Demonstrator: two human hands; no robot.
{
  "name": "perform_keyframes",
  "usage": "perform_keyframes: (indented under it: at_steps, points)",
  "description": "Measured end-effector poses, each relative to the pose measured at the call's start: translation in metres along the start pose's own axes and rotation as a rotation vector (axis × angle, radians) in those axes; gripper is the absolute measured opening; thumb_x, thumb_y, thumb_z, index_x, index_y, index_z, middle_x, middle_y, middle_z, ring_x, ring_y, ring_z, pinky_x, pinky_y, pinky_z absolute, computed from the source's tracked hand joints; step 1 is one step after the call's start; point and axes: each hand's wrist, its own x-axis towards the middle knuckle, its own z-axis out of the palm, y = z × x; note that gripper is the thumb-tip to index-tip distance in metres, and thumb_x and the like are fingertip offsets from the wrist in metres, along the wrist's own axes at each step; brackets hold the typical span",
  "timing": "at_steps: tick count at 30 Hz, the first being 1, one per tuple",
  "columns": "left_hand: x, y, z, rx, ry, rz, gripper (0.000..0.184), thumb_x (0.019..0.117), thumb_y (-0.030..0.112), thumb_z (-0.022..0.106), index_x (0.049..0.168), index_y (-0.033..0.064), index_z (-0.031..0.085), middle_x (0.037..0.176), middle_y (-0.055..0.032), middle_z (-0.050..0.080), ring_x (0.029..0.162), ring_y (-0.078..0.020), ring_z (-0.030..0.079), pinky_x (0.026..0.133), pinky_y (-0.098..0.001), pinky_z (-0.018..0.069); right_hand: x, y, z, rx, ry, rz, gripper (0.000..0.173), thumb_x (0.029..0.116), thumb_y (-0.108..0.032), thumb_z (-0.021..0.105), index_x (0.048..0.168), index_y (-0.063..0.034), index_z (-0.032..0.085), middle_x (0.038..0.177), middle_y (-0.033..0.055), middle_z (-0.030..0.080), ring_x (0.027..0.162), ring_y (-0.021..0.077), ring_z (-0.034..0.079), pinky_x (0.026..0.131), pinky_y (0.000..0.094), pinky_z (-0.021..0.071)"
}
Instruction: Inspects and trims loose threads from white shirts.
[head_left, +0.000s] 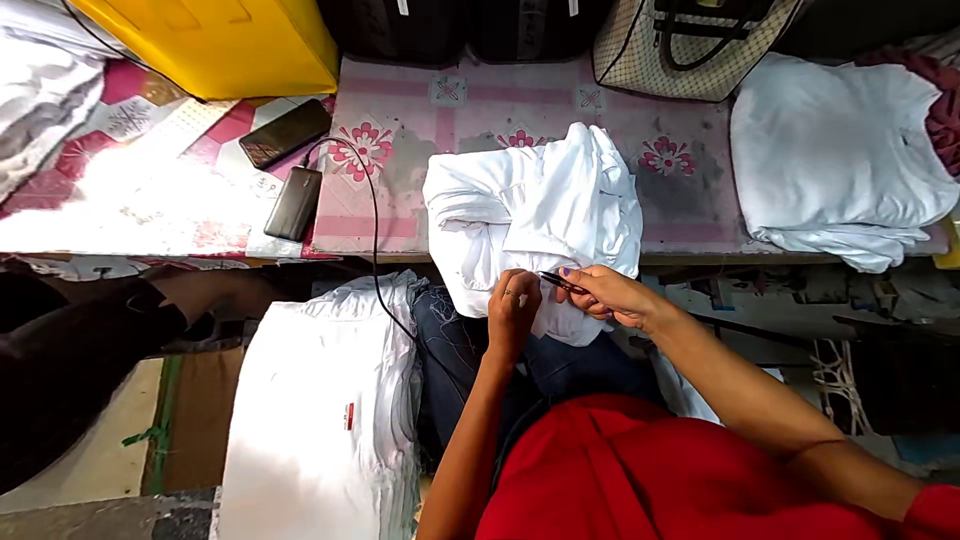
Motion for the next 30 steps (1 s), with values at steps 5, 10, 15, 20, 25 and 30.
perform_keyframes:
  at_steps: [5,10,15,20,25,30]
  points:
    - [-0.001,0.000,0.001,-0.018,0.041,0.001,0.007,0.0857,-0.006,0.066,0.091,-0.0080,0.070,0.089,-0.0175,0.070,0.079,-0.0145,0.069,0.074,-0.0211,0.0573,-0.003,-0.002,-0.002,-0.009,-0.012,0.013,0.042,0.1132,-0.036,0.034,0.093,-0.0102,0.061,0.054,-0.0118,0.032,0.040,-0.0028,0.026,0.039,0.0136,0.0221]
    - [-0.001,0.002,0.001,-0.008,0.060,0.020,0.006,0.0859,-0.006,0.067,0.091,-0.0080,0.070,0.089,-0.0179,0.070,0.079,-0.0151,0.069,0.075,-0.0215,0.0578,-0.002,-0.004,0.000,-0.009,-0.026,0.018,0.042,0.1133,-0.035,0.034,0.093,-0.0104,0.061,0.053,-0.0118,0.032,0.040,-0.0029,0.026,0.039,0.0132,0.0223]
    - [-0.002,0.001,0.001,0.015,0.053,0.069,0.005,0.0868,-0.006,0.067,0.091,-0.0077,0.070,0.089,-0.0192,0.070,0.080,-0.0177,0.071,0.075,-0.0229,0.0586,0.001,-0.004,0.006,0.017,0.008,-0.031,0.039,0.1130,-0.032,0.037,0.092,-0.0098,0.061,0.054,-0.0120,0.033,0.041,-0.0031,0.027,0.040,0.0133,0.0231]
    - [-0.004,0.001,0.001,0.007,0.077,0.044,0.006,0.0862,-0.006,0.067,0.091,-0.0075,0.069,0.089,-0.0184,0.070,0.081,-0.0165,0.070,0.076,-0.0221,0.0583,0.003,0.001,0.007,0.020,0.060,-0.058,0.034,0.1124,-0.027,0.040,0.094,-0.0084,0.062,0.055,-0.0118,0.035,0.042,-0.0028,0.029,0.041,0.0135,0.0248]
    - [-0.008,0.004,0.003,-0.158,0.130,-0.151,0.010,0.0854,-0.007,0.067,0.093,-0.0126,0.070,0.091,-0.0181,0.069,0.076,-0.0114,0.070,0.072,-0.0222,0.0606,0.000,-0.001,0.003,-0.004,0.006,-0.038,0.037,0.1128,-0.030,0.038,0.095,-0.0089,0.063,0.054,-0.0121,0.035,0.041,-0.0030,0.028,0.040,0.0136,0.0237]
    - [-0.007,0.006,0.004,-0.186,0.134,-0.162,0.010,0.0850,-0.008,0.066,0.093,-0.0129,0.070,0.091,-0.0174,0.068,0.076,-0.0093,0.069,0.072,-0.0204,0.0598,0.008,-0.009,0.010,-0.021,-0.036,-0.022,0.039,0.1131,-0.031,0.036,0.094,-0.0090,0.063,0.054,-0.0124,0.033,0.041,-0.0032,0.027,0.040,0.0134,0.0233]
